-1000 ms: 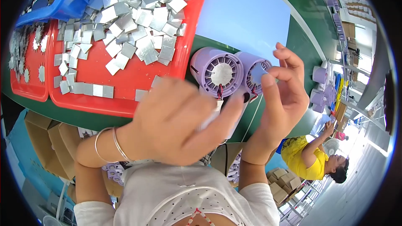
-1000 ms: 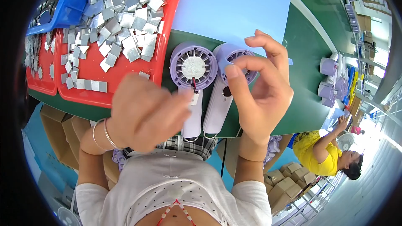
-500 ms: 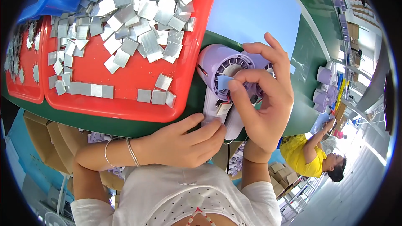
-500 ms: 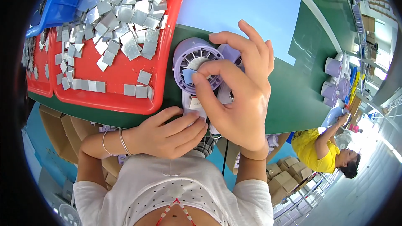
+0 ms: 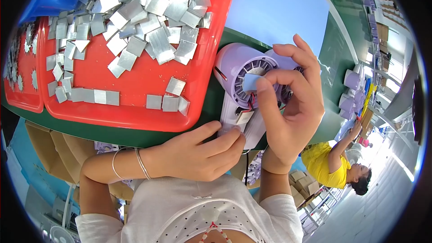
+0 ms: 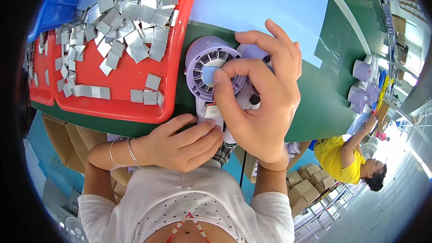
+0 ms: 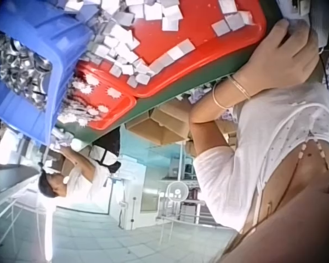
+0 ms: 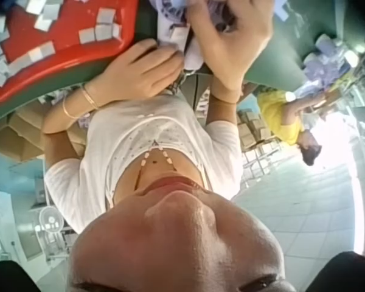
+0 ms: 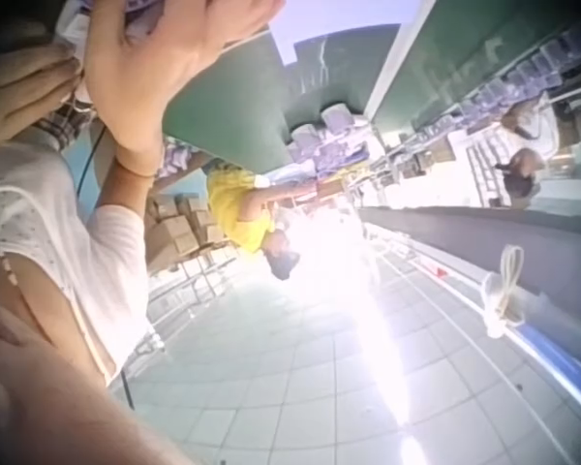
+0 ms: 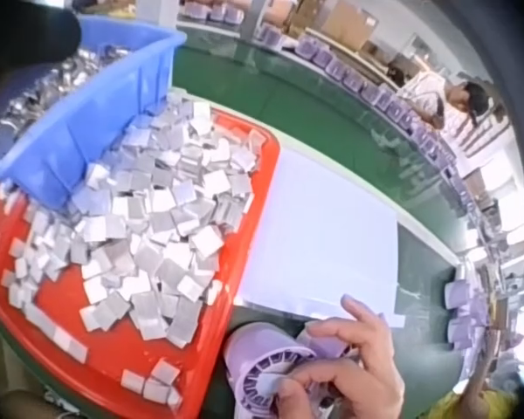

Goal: The person assembles handheld fans by applying adhesive pads to the fan heads, pressing metal caps onto them by hand, and placing the fans onto a conveyor line.

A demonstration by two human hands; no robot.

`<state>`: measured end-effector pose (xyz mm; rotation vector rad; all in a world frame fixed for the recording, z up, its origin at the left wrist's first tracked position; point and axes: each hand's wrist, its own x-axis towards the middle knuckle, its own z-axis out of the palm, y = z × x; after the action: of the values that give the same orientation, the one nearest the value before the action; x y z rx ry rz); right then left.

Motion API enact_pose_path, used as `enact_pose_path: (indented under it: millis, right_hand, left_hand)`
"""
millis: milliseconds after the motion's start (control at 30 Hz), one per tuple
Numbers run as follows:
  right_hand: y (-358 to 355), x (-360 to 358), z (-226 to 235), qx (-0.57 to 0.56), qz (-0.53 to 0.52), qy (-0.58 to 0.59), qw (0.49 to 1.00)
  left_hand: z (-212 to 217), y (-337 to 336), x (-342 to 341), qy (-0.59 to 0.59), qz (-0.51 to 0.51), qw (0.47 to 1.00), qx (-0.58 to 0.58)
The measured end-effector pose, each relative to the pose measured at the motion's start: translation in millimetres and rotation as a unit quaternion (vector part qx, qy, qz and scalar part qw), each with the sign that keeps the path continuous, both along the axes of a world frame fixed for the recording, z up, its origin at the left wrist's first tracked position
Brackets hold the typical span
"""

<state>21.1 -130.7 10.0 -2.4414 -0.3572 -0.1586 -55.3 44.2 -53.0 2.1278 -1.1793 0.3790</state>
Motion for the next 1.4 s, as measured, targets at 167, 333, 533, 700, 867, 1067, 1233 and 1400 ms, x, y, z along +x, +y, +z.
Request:
enact_pose_path:
  millis: [167,333,533,700,867,1067,1233,1400]
  right_hand:
    - [-0.6,-0.8,-1.1,0.009,-0.008,-0.006,1.0]
    - [-1.9,-1.2,-2.4,0.01,-0.008,-0.008,1.0]
    - [-2.5,-1.8,-2.4,0.014,-0.009,-0.008,1.0]
    - [-1.8,-1.5,-1.2,0.01,-0.007,-0.011,1.0]
    - [-1.5,-1.5,-3.0,-0.005,0.002,-0.029,1.0]
    - [-30.8,4.0,-0.2,-0.038,-0.007,-0.186,0.982]
    - [-64.6,6.6,-2.6,-0.148,-0.037,-0.282,0.947]
    - [-65.8,-2.6,-6.6,-0.158,-0.019,-0.294,0.942]
  left_hand:
    - [2.0,0.5,0.9,0.001,-0.001,1.0,0.008]
    - [0.9,-0.4,-0.4,0.001,0.004,1.0,0.008]
    - [1.5,-0.6,-1.1,-0.001,0.01,1.0,0.01]
    - [1.6,-0.7,-1.8,0.002,0.011,1.0,0.012]
    - [2.4,-0.1,-0.1,0.0,0.005,1.0,0.014]
    - [2.5,-3.2,0.6,0.008,0.006,1.0,0.002]
    - [2.8,-2.3,3.3,0.01,0.001,1.0,0.007]
    - [4.3,-0.4,4.0,0.008,-0.009,1.0,0.029]
